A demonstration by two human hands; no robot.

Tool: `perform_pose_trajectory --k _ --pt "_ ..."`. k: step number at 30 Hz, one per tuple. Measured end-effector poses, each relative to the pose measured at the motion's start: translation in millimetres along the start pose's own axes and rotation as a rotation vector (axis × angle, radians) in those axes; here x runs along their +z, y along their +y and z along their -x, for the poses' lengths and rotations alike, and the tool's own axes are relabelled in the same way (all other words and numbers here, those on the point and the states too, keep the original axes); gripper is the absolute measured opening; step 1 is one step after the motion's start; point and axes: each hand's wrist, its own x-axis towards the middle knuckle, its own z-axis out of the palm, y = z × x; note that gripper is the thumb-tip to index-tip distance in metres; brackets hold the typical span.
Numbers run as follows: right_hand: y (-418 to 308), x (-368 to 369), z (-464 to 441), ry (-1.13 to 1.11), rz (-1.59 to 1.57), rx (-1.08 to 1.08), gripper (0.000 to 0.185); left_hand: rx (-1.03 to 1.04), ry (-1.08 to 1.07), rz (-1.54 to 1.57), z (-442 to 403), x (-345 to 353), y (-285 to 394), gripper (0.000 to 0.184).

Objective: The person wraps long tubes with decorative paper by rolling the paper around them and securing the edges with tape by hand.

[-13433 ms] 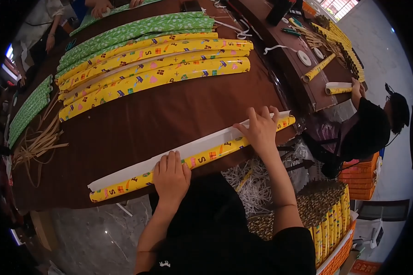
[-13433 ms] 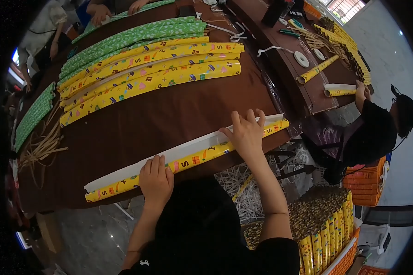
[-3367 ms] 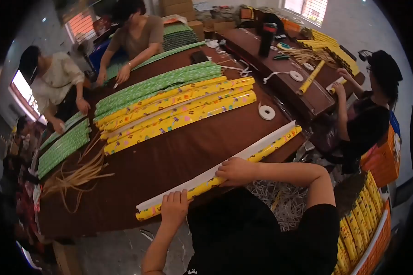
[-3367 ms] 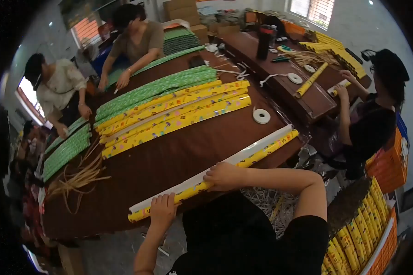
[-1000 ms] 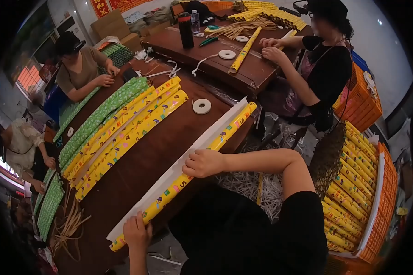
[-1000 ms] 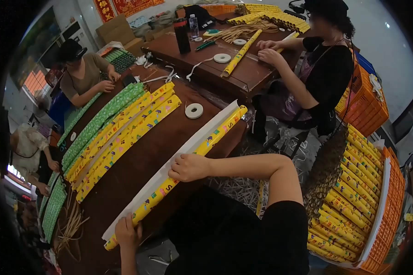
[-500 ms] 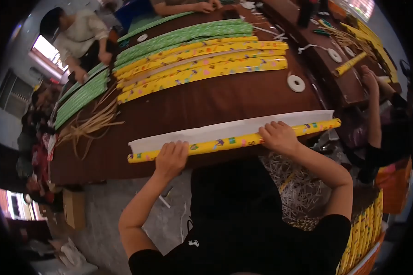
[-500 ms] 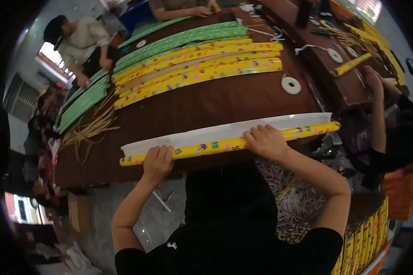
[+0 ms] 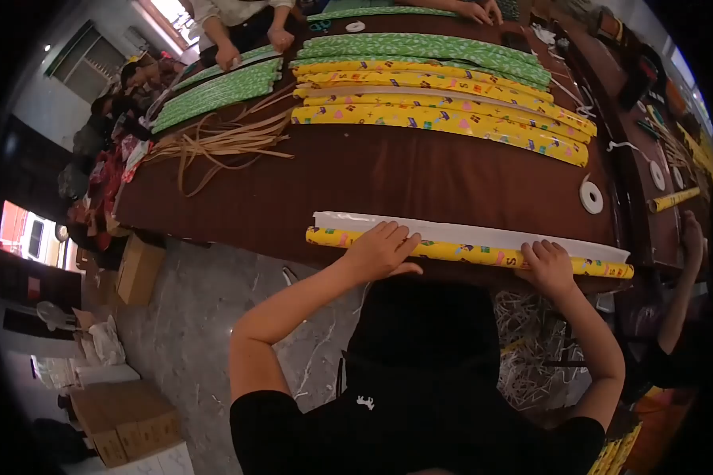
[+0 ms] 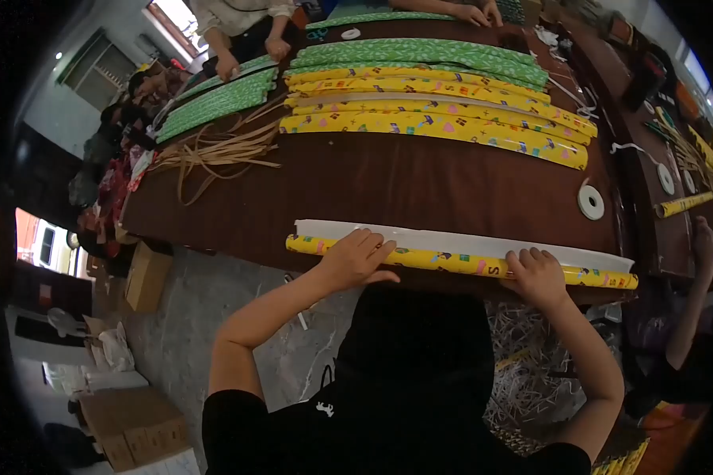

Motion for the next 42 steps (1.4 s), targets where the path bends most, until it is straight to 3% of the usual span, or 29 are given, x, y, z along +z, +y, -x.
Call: perform_pose_trajectory --k 4,8,10,16,18,22,27,31,32,33,35,36,38,40,42 --pt "4 -19 -7 0.136 0.022 -0.128 0.047 -0.018 -0.03 0.097 -1 -3 4 0.043" --pt "9 -7 -1 0.101 0.044 -0.173 0.041 -0.037 -0.101 0.174 -7 -8 5 0.049" --pt "11 -8 -3 0.147 -0.048 -0.203 0.041 -0.023 -0.164 0.135 -4 -8 1 0.053" --pt "13 2 0 0.195 -0.049 -0.212 0.038 0.002 -0.093 0.024 6 1 10 0.055" --pt "12 5 -1 0.218 -0.092 -0.227 0.037 -0.233 -0.099 0.047 7 1 23 0.051" --pt "11 5 1 0.155 -0.088 -0.184 0.038 -0.184 -0.018 -0.038 8 6 27 0.047" --pt "7 -29 -7 0.065 -0.078 -0.182 0.044 -0.3 -0.017 0.026 13 10 28 0.042" --pt "-39 -40 -73 0.282 -0.304 -0.018 0.042 -0.299 0.009 0.035 7 3 32 0.042" --pt "-51 -33 -98 0.299 -0.48 0.011 0.037 -0.291 0.044 0.015 8 5 32 0.043" --pt "-67 -24 -127 0.315 -0.533 -0.069 0.037 -0.298 0.065 0.008 12 8 33 0.044" --pt "-93 -13 -177 0.112 -0.809 0.019 0.035 -0.335 0.092 -0.03 16 11 34 0.046" --pt "-106 -6 -203 0.006 -0.885 -0.054 0.033 -0.319 0.127 -0.021 15 12 34 0.046" --pt "-139 2 -250 -0.279 -0.905 -0.064 0.032 -0.304 0.164 -0.023 15 14 34 0.046" --pt "-167 11 -289 -0.433 -0.945 -0.155 0.029 -0.295 0.155 -0.048 19 17 36 0.046" --pt "-183 22 -308 -0.425 -0.982 -0.214 0.027 -0.283 0.194 -0.045 24 23 34 0.047"
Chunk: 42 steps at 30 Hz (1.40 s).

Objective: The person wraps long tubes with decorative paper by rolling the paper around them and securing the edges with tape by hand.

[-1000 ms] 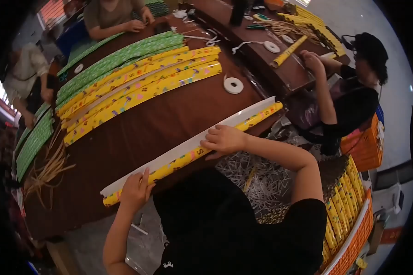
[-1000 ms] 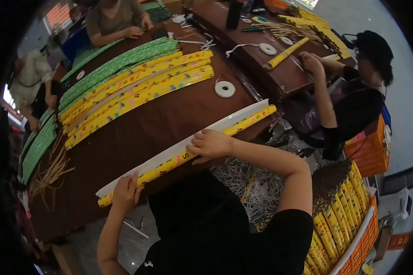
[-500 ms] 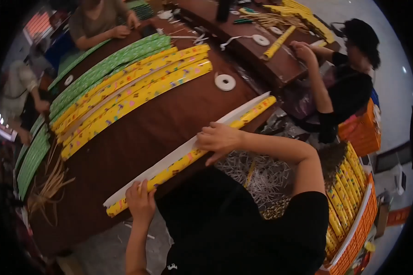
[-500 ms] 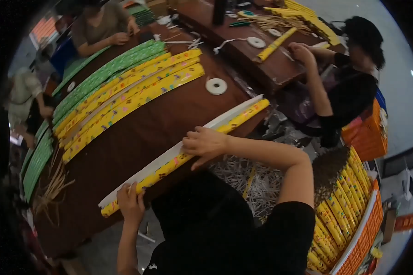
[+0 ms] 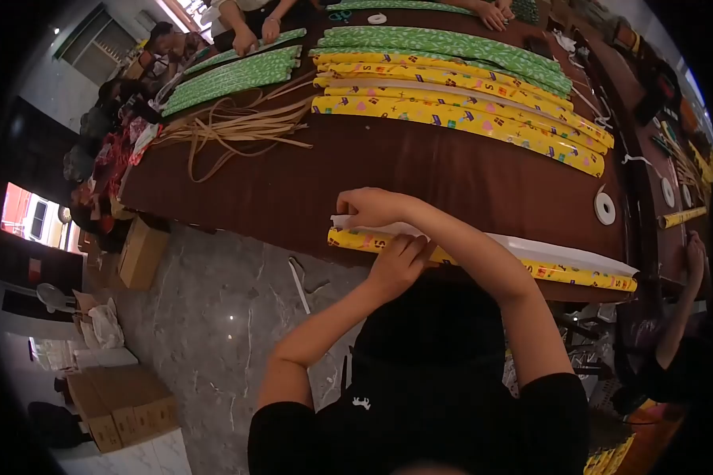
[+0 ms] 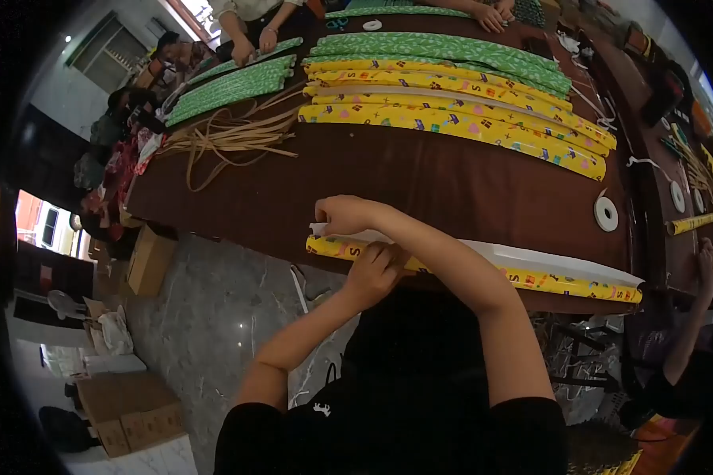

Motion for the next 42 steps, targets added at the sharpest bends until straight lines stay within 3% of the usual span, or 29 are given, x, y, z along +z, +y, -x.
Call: perform_pose_trajectory --k 5,8,10,12,13,15,20,22,23,25,28,35,40,42 --pt "22 2 -16 -0.025 -0.204 -0.131 0.033 -0.021 0.109 0.237 -7 -10 -6 0.047" --pt "26 3 -11 -0.037 -0.378 -0.201 0.02 -0.05 0.06 0.167 -10 -36 -8 0.047" --pt "24 4 -9 -0.035 -0.381 -0.187 0.016 -0.406 0.279 -0.18 3 -50 -22 0.042" --pt "19 2 -6 -0.034 -0.377 -0.17 0.015 -0.815 0.287 -0.352 9 -57 -48 0.042" --pt "19 1 -5 -0.028 -0.366 -0.147 0.014 -0.812 0.284 -0.355 16 -58 -59 0.042" --pt "20 1 -8 -0.015 -0.353 -0.175 0.015 -1.089 0.357 0.455 24 -61 -76 0.045" --pt "17 2 -5 -0.001 -0.311 -0.191 0.017 -1.068 0.213 0.411 31 -66 -88 0.059" --pt "1 -3 5 0.156 0.054 -0.206 0.016 -1.258 0.238 0.628 23 -72 -86 0.065" --pt "2 1 4 0.157 0.054 -0.205 0.016 -1.258 0.237 0.63 24 -72 -88 0.065" --pt "4 7 0 0.418 0.335 -0.526 0.015 -1.317 0.262 0.773 25 -73 -94 0.071" --pt "6 15 -2 0.488 0.494 -0.616 0.013 -1.357 0.292 0.908 26 -77 -99 0.077" --pt "5 29 -4 0.487 0.476 -0.48 0.011 -1.33 0.322 0.907 29 -74 -96 0.082" --pt "3 33 -3 0.49 0.121 -0.266 0.01 -1.24 0.295 0.765 28 -73 -92 0.08" --pt "0 33 -2 0.496 0.185 -0.264 0.011 -1.245 0.297 0.76 29 -71 -93 0.08"
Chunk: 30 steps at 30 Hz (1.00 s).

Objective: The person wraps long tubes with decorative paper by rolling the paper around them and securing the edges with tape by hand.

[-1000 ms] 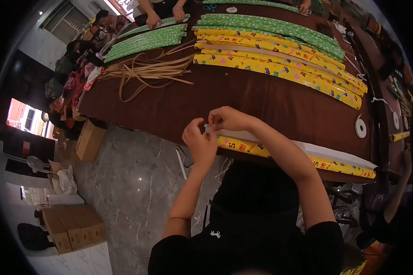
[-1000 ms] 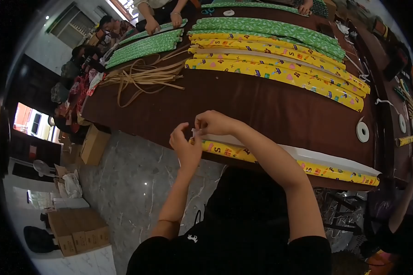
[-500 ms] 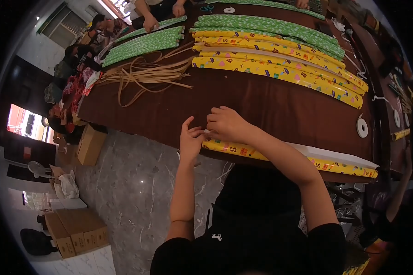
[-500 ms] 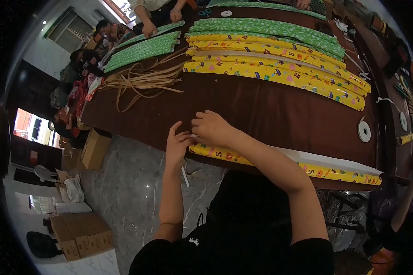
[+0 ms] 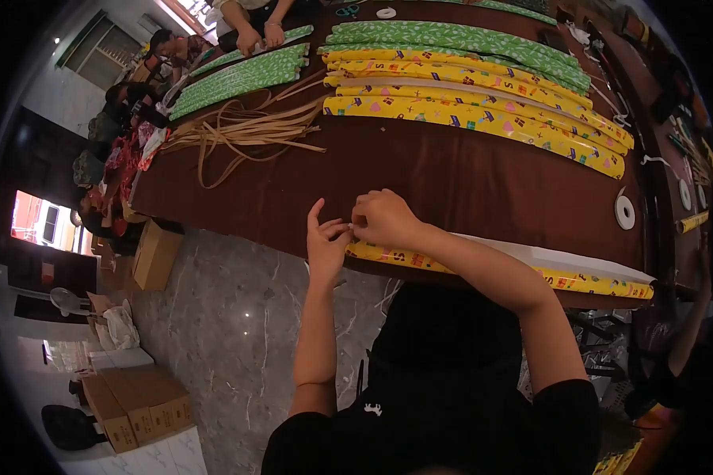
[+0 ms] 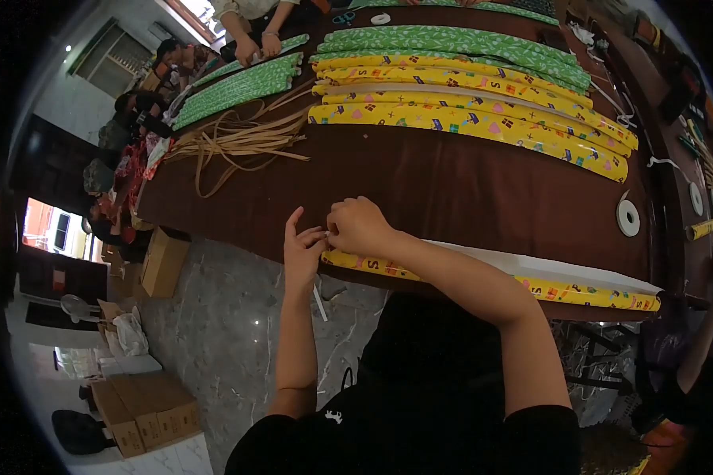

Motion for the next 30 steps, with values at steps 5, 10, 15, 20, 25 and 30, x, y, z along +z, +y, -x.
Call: perform_pose_trajectory --k 5,10,15,20,25,30 --pt "-7 -5 -1 -0.04 0.129 -0.04 0.013 -0.072 0.018 0.052 3 1 10 0.08" --pt "2 0 -3 -0.056 -0.192 0.208 0.013 -0.021 0.019 -0.008 3 1 5 0.081" --pt "-1 -3 -5 -0.046 -0.278 0.343 0.016 -0.012 0.015 -0.041 4 2 7 0.079" --pt "-6 -10 -8 -0.055 -0.271 0.412 0.018 0.06 0.018 -0.121 -1 -4 -2 0.066" --pt "5 -8 -11 -0.009 -0.435 0.529 0.021 0.292 -0.031 -0.42 -9 -12 3 0.053" --pt "6 -7 -11 -0.003 -0.404 0.514 0.023 0.227 -0.063 -0.419 -14 -12 5 0.045"
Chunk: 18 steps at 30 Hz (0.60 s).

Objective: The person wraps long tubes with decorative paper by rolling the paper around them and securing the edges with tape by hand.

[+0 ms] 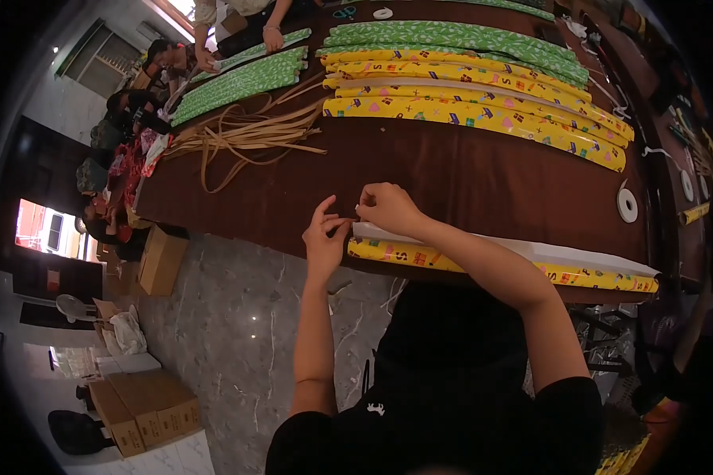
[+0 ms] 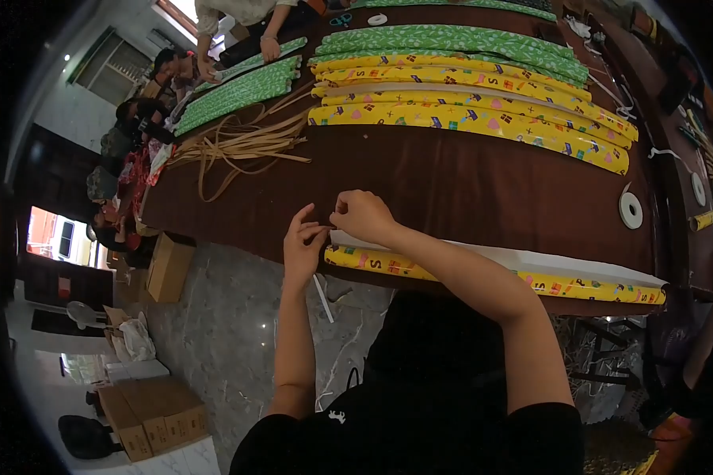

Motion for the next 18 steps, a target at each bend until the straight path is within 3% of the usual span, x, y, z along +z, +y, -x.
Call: perform_pose_trajectory --k 7,17,18 --pt "3 0 -3 -0.011 0.002 0.013 0.024 0.004 -0.045 0.086 -2 0 -14 0.055" --pt "4 -1 -3 -0.041 -0.031 0.02 0.023 -0.031 -0.067 0.125 -6 3 2 0.053" --pt "5 -1 -3 -0.025 -0.021 0.006 0.023 -0.028 -0.06 0.006 -8 4 5 0.051"
